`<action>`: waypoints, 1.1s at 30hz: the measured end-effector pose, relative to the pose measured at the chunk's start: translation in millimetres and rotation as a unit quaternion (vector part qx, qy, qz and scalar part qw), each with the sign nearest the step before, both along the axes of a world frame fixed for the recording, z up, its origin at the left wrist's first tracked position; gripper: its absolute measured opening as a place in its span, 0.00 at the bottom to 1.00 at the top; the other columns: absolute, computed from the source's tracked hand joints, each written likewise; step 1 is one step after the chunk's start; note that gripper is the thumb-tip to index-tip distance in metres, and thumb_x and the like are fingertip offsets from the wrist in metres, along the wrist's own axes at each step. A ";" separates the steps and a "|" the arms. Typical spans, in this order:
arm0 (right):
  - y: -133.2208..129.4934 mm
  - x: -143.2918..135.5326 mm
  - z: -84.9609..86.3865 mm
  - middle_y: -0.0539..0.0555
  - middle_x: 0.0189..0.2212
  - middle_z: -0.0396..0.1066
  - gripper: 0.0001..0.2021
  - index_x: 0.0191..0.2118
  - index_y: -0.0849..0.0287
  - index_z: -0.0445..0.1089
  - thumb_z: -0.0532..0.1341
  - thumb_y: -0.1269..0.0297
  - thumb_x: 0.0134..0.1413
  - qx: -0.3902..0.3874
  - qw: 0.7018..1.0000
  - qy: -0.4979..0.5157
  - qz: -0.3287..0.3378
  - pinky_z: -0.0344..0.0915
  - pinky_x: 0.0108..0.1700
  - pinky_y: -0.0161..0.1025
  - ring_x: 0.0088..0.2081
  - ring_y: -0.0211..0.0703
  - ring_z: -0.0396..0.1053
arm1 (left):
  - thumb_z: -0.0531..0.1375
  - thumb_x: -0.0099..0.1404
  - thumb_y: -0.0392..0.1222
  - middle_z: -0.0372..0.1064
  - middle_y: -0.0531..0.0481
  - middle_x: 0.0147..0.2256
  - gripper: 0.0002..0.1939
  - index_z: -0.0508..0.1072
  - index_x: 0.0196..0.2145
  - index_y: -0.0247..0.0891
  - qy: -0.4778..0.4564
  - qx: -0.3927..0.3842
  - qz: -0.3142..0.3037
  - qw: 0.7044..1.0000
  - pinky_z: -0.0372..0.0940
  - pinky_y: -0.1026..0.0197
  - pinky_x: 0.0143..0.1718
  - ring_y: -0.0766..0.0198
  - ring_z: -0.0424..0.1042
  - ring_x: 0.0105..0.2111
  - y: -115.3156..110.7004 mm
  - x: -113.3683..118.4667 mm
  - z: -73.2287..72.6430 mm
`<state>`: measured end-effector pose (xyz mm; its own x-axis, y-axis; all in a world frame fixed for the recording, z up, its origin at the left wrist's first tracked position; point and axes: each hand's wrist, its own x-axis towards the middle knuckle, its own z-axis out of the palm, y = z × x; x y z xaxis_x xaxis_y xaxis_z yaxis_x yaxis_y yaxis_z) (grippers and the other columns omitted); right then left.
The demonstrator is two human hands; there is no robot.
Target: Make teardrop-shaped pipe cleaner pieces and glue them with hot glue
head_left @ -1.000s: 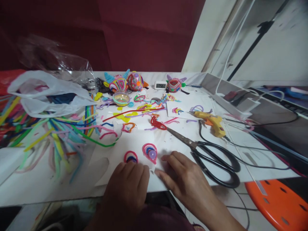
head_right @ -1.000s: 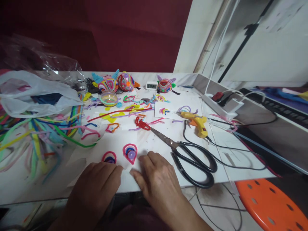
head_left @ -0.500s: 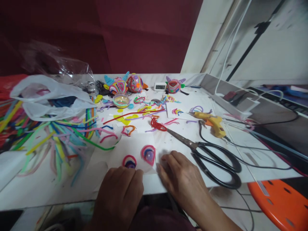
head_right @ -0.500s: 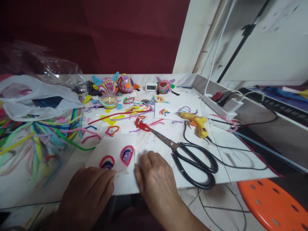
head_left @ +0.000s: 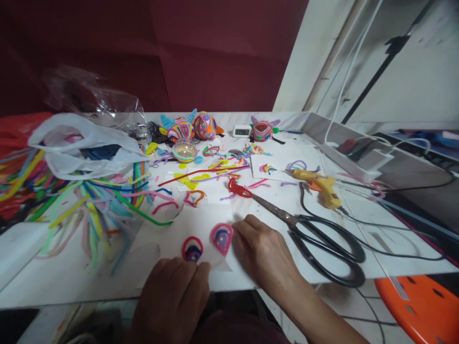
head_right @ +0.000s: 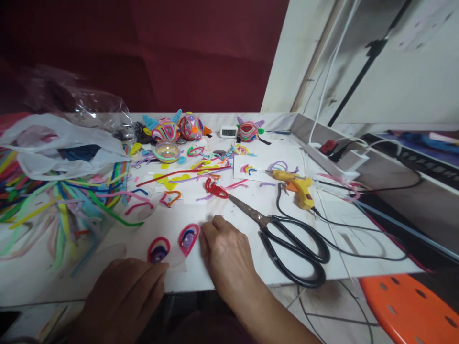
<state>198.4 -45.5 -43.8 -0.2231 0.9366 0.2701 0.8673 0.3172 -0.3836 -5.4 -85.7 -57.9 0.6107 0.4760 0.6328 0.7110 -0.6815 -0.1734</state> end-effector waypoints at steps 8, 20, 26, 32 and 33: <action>1.9 4.7 0.0 0.51 0.29 0.74 0.11 0.33 0.56 0.72 0.55 0.77 0.55 -0.029 1.000 -0.008 0.001 0.61 0.33 0.34 0.33 0.43 0.74 | 0.58 0.64 0.31 0.71 0.45 0.31 0.08 0.71 0.41 0.28 0.004 0.000 0.010 1.000 0.60 0.52 0.38 0.58 0.68 0.32 -0.7 -6.2 -8.1; 12.5 5.8 8.6 0.65 0.41 0.70 0.15 0.43 0.64 0.74 0.51 0.69 0.59 -0.016 0.999 0.025 -0.027 0.60 0.46 0.52 0.45 0.60 0.65 | 0.56 0.66 0.32 0.70 0.47 0.30 0.06 0.71 0.40 0.30 -0.046 -0.013 0.030 0.998 0.59 0.55 0.36 0.61 0.67 0.30 -0.8 -2.7 -5.9; 17.7 3.8 15.1 0.57 0.35 0.73 0.16 0.50 0.62 0.68 0.52 0.63 0.60 -0.146 0.971 0.188 0.008 0.65 0.33 0.40 0.26 0.41 0.69 | 0.57 0.65 0.32 0.70 0.50 0.30 0.05 0.70 0.40 0.32 -0.099 -0.037 0.051 0.993 0.60 0.57 0.38 0.63 0.67 0.31 2.9 -6.4 -0.1; 36.7 -3.0 13.3 0.46 0.20 0.65 0.17 0.48 0.63 0.62 0.55 0.57 0.57 -0.281 0.890 0.358 0.024 0.54 0.18 0.30 0.14 0.32 0.62 | 0.58 0.65 0.32 0.70 0.50 0.29 0.06 0.70 0.41 0.33 -0.102 -0.035 0.058 0.993 0.60 0.58 0.37 0.63 0.67 0.30 2.3 -7.7 -2.1; 39.2 -4.7 12.6 0.44 0.18 0.63 0.17 0.47 0.63 0.62 0.56 0.58 0.56 -0.290 0.881 0.374 0.018 0.52 0.17 0.29 0.14 0.32 0.61 | 0.58 0.65 0.33 0.70 0.50 0.29 0.07 0.70 0.42 0.33 -0.091 -0.034 0.054 0.994 0.60 0.57 0.37 0.63 0.67 0.31 1.9 -7.3 -3.2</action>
